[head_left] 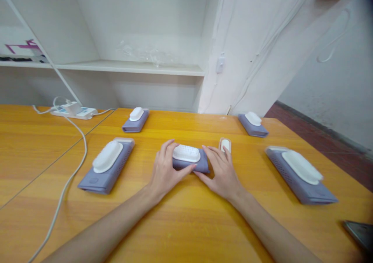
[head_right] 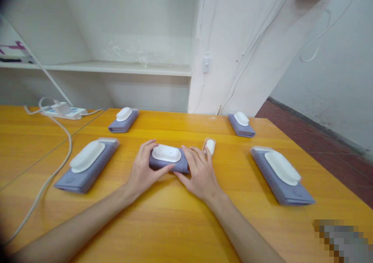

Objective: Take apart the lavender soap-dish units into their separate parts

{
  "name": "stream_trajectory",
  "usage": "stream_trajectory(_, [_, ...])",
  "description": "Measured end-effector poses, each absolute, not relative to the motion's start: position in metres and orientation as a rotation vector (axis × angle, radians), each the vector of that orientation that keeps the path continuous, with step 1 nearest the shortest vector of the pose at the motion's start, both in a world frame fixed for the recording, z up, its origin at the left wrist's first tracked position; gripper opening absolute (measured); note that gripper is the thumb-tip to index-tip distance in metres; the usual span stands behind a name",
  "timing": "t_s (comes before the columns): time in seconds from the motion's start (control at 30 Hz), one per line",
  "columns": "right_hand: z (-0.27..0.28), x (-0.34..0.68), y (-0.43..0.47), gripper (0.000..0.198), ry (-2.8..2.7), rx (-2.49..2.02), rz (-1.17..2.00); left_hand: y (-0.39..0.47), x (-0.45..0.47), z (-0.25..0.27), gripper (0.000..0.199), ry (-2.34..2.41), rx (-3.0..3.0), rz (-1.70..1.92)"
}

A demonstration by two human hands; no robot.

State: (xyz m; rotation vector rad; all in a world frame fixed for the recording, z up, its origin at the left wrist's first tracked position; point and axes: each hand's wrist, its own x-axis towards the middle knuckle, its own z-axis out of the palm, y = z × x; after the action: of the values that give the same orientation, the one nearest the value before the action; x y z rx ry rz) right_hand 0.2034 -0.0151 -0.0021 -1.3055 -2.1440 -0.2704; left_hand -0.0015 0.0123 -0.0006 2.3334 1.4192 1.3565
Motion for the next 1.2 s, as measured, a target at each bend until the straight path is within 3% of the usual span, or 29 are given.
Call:
stream_trajectory(0.13, [-0.003,0.208,-0.012,0.054,-2.133,-1.343,-0.253,0.015,-0.001,-0.003,0.062,1.379,2.366,1.356])
stream_trajectory(0.23, [-0.004,0.208,-0.011,0.05,-2.15,-1.346,-0.242,0.016,-0.002,-0.005,0.049,1.389,2.389,1.347])
stream_trajectory(0.5, [-0.003,0.207,-0.012,0.049,-2.169,-1.249,-0.24,0.02,-0.006,-0.011,0.021,1.355,2.261,1.475])
stream_trajectory(0.8, [-0.005,0.207,-0.009,0.048,-2.197,-1.25,-0.203,0.021,-0.006,-0.007,0.011,1.382,2.016,1.501])
stream_trajectory(0.9, [-0.006,0.207,-0.008,0.048,-2.192,-1.233,-0.207,0.021,-0.005,-0.005,0.017,1.394,2.02,1.47])
stream_trajectory(1.07, [-0.005,0.208,-0.008,0.044,-2.17,-1.197,-0.181,0.025,-0.005,-0.005,0.052,1.392,2.005,1.347])
stream_trajectory(1.2, [-0.004,0.208,-0.01,0.046,-2.175,-1.183,-0.117,0.027,-0.006,-0.007,0.047,1.372,1.978,1.349])
